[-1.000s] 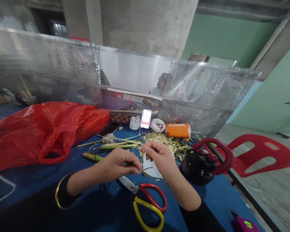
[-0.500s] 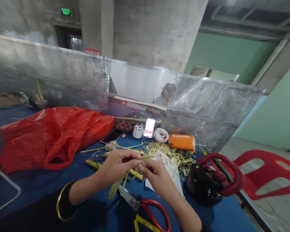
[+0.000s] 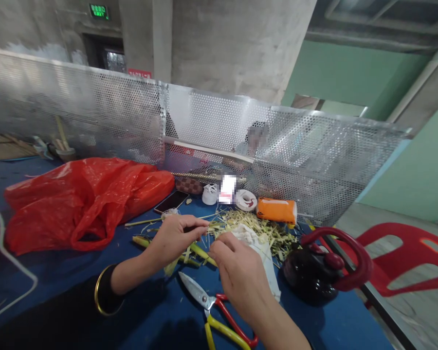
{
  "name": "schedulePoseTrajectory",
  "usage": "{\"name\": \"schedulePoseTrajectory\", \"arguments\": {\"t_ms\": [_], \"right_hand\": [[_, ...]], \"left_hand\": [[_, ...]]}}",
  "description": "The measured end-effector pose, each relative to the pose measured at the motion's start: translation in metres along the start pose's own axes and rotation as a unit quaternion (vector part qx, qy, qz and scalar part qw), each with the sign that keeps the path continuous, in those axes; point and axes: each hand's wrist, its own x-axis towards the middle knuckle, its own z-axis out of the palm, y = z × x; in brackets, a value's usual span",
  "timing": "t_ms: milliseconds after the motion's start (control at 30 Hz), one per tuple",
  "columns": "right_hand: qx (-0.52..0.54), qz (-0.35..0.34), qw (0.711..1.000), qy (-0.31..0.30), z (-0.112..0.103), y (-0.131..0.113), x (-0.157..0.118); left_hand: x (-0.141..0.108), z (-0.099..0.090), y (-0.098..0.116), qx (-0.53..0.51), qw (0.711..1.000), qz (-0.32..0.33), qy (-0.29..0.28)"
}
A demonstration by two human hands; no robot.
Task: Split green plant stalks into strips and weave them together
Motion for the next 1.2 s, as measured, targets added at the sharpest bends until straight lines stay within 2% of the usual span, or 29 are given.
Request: {"name": "schedulePoseTrajectory", "arguments": {"t_ms": [100,200,367,500,567,667,767,867,1033,1200], "right_hand": [[-0.051,-0.069,0.995,0.046,-0.003,0.001,0.0],[-0.031,-0.083,0.994,0.057,-0.005,0.004,0.001],[0.076,0.001,0.996,0.038,-0.004,0.014,0.004],[0.168,0.071,0.983,0.029,-0.001,0.029,0.005],[0.196,0.098,0.975,0.036,0.002,0.035,0.006],[0.216,0.118,0.968,0.055,0.008,0.039,0.007],[0.214,0.107,0.969,0.057,0.014,0.037,0.007],[0.197,0.092,0.975,0.056,0.018,0.033,0.005],[0.143,0.042,0.988,0.037,0.018,0.025,0.004],[0.172,-0.016,0.98,0.099,0.016,0.015,0.001]], "left_hand": [[-0.003,0.0,0.005,0.056,0.996,0.037,-0.066],[-0.007,0.003,0.007,0.107,0.986,0.048,-0.116],[-0.012,0.008,0.006,0.088,0.972,0.077,-0.205],[-0.014,0.006,0.011,0.026,0.958,0.113,-0.262],[-0.014,0.004,0.015,-0.013,0.96,0.116,-0.254],[-0.014,0.003,0.019,-0.071,0.975,0.091,-0.191],[-0.013,0.004,0.019,-0.12,0.984,0.046,-0.12],[-0.011,0.003,0.017,-0.158,0.984,-0.001,-0.079],[-0.005,0.001,0.019,-0.252,0.961,-0.109,-0.026],[-0.003,0.004,0.015,-0.317,0.935,-0.159,-0.024]]}}
